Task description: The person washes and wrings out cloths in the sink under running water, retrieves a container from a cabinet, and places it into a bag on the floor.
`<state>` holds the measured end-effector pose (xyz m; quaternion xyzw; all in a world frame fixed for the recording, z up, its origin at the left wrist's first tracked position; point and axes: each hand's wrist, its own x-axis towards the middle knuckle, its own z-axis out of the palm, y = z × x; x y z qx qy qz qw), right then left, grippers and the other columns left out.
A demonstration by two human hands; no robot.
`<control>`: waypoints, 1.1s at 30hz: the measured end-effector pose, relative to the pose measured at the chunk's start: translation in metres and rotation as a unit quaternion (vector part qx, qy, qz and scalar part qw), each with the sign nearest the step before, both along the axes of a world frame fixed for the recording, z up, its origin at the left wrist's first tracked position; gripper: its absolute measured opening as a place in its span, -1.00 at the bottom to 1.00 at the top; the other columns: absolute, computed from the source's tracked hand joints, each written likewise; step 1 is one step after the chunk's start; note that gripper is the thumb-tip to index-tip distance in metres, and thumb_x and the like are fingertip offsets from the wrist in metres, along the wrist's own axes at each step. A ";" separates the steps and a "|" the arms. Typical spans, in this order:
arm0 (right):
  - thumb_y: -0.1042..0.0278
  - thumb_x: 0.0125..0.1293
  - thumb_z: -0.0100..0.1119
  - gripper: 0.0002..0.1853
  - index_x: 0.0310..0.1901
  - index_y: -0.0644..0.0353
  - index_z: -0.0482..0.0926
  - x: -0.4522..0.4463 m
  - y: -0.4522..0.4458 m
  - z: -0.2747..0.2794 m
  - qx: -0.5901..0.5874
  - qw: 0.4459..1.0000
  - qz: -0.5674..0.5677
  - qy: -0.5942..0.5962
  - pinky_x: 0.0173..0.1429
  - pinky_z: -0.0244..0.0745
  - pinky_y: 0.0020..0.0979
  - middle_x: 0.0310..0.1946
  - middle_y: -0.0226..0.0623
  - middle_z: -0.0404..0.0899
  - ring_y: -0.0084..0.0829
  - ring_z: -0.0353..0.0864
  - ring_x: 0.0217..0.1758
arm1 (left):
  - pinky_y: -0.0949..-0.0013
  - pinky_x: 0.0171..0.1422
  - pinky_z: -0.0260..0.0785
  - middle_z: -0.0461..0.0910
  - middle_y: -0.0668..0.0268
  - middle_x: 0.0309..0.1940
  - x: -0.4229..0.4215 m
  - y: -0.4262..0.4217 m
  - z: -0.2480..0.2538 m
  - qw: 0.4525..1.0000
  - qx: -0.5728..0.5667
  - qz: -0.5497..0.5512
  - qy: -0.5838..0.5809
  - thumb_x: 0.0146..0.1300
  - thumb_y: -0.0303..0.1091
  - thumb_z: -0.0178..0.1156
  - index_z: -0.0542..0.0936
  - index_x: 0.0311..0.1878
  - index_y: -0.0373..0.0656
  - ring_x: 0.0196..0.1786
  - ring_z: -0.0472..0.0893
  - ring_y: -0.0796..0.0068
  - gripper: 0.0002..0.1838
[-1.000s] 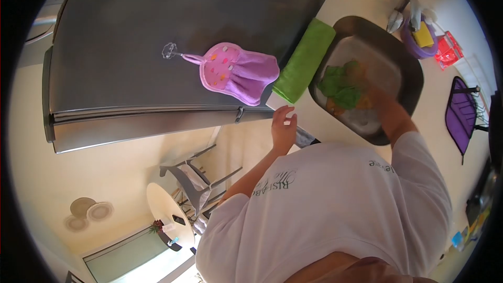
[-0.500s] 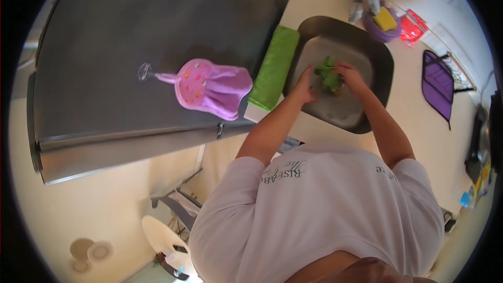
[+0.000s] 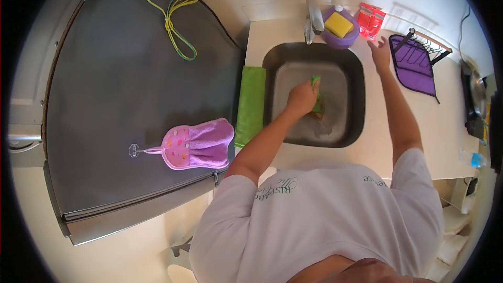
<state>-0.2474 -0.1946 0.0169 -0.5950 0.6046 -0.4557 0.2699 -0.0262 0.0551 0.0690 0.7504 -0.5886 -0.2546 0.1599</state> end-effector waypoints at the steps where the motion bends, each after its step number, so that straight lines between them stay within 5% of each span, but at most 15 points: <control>1: 0.02 -0.05 0.39 -0.06 0.28 0.34 0.12 -0.002 -0.016 0.006 0.031 1.000 -0.002 -0.001 0.17 0.34 -0.31 0.10 0.12 0.39 -0.13 0.42 0.17 | 0.06 -0.02 0.34 0.53 -0.09 -0.15 -0.004 -0.001 0.015 0.999 -0.040 0.000 0.016 0.40 0.04 -0.30 0.48 -0.11 -0.34 -0.12 0.52 -0.09 -0.43; 5: -0.02 -0.18 0.46 0.10 0.30 0.44 0.05 0.000 -0.067 0.004 0.086 0.995 -0.004 0.054 0.13 0.38 -0.34 0.11 0.13 0.40 -0.18 0.47 0.12 | 0.14 0.06 0.31 0.52 -0.05 -0.08 -0.029 -0.008 0.066 0.976 -0.113 0.058 0.174 0.39 0.08 -0.25 0.44 0.03 -0.35 -0.01 0.50 -0.03 -0.40; 9: 0.05 -0.11 0.44 -0.13 0.19 0.36 0.29 -0.014 -0.109 -0.028 0.132 0.987 0.093 -0.004 0.00 0.43 -0.39 -0.07 -0.04 0.55 -0.30 0.58 -0.08 | 0.15 0.10 0.28 0.52 -0.13 -0.13 -0.010 -0.028 0.026 0.924 -0.137 0.147 0.326 0.38 0.05 -0.21 0.42 0.07 -0.33 0.01 0.47 -0.11 -0.43; 12: 0.17 0.02 0.36 -0.41 0.08 0.27 0.46 -0.027 -0.111 -0.039 0.158 0.976 0.146 -0.029 -0.09 0.45 -0.47 -0.17 -0.24 0.60 -0.44 0.59 -0.21 | 0.14 0.13 0.28 0.52 -0.10 -0.09 0.013 -0.019 -0.003 0.929 -0.138 0.195 0.283 0.35 0.02 -0.13 0.41 0.08 -0.33 0.05 0.48 -0.04 -0.45; 15: 0.31 0.14 0.27 -0.58 0.04 0.23 0.49 -0.026 -0.063 -0.004 0.121 0.979 0.138 -0.086 -0.13 0.46 -0.51 -0.17 -0.41 0.59 -0.55 0.56 -0.25 | 0.17 0.16 0.28 0.53 -0.07 -0.08 0.034 0.005 -0.077 0.964 0.046 0.218 0.143 0.28 -0.03 0.01 0.41 0.10 -0.32 0.08 0.48 0.03 -0.47; 18: 0.32 0.17 0.25 -0.62 0.03 0.20 0.50 -0.030 -0.001 0.040 0.121 0.974 0.126 -0.142 -0.14 0.47 -0.53 -0.20 -0.42 0.60 -0.57 0.56 -0.25 | 0.19 0.15 0.30 0.55 -0.03 -0.10 0.037 0.014 -0.097 0.973 -0.033 0.190 0.128 0.21 -0.08 0.13 0.44 0.09 -0.29 0.07 0.50 0.09 -0.48; 20: 0.34 0.18 0.25 -0.66 -0.01 0.19 0.52 -0.031 0.042 0.064 0.127 0.944 0.173 -0.250 -0.14 0.46 -0.54 -0.23 -0.42 0.60 -0.57 0.57 -0.26 | 0.24 0.08 0.36 0.58 0.06 -0.17 0.032 -0.002 -0.041 0.973 -0.063 0.130 0.180 0.17 -0.08 0.19 0.46 0.08 -0.26 0.01 0.55 0.18 -0.48; 24: 0.38 0.19 0.24 -0.66 0.00 0.21 0.50 -0.030 0.110 0.081 0.199 0.906 0.305 -0.215 -0.09 0.48 -0.51 -0.22 -0.41 0.61 -0.59 0.57 -0.23 | 0.34 -0.14 0.42 0.60 0.21 -0.31 0.011 -0.038 0.038 0.945 -0.247 0.032 0.215 0.11 -0.09 0.26 0.51 0.02 -0.17 -0.25 0.59 0.34 -0.53; 29: 0.36 0.21 0.22 -0.63 0.05 0.21 0.46 -0.020 0.161 0.095 0.248 0.882 0.371 -0.154 -0.05 0.48 -0.51 -0.16 -0.38 0.59 -0.58 0.57 -0.16 | 0.40 -0.32 0.39 0.59 0.27 -0.46 0.006 -0.054 0.080 0.967 -0.113 -0.123 0.192 0.14 -0.16 0.25 0.54 -0.06 -0.23 -0.46 0.55 0.49 -0.61; 30: 0.32 0.22 0.21 -0.60 0.09 0.21 0.43 -0.020 0.167 0.094 0.252 0.878 0.376 -0.154 -0.05 0.48 -0.51 -0.12 -0.35 0.58 -0.56 0.57 -0.13 | 0.43 -0.34 0.38 0.59 0.28 -0.48 0.005 -0.053 0.078 0.951 -0.112 -0.112 0.265 0.16 -0.18 0.23 0.55 -0.08 -0.23 -0.47 0.55 0.53 -0.64; 33: 0.19 0.27 0.13 -0.48 0.21 0.18 0.28 -0.016 0.196 0.088 0.272 0.701 0.325 -0.574 -0.02 0.48 -0.49 0.05 -0.27 0.49 -0.46 0.54 0.00 | 0.51 -0.35 0.40 0.59 0.35 -0.50 -0.004 -0.050 0.078 0.883 -0.097 -0.075 0.453 0.22 -0.22 0.18 0.57 -0.12 -0.23 -0.49 0.52 0.64 -0.72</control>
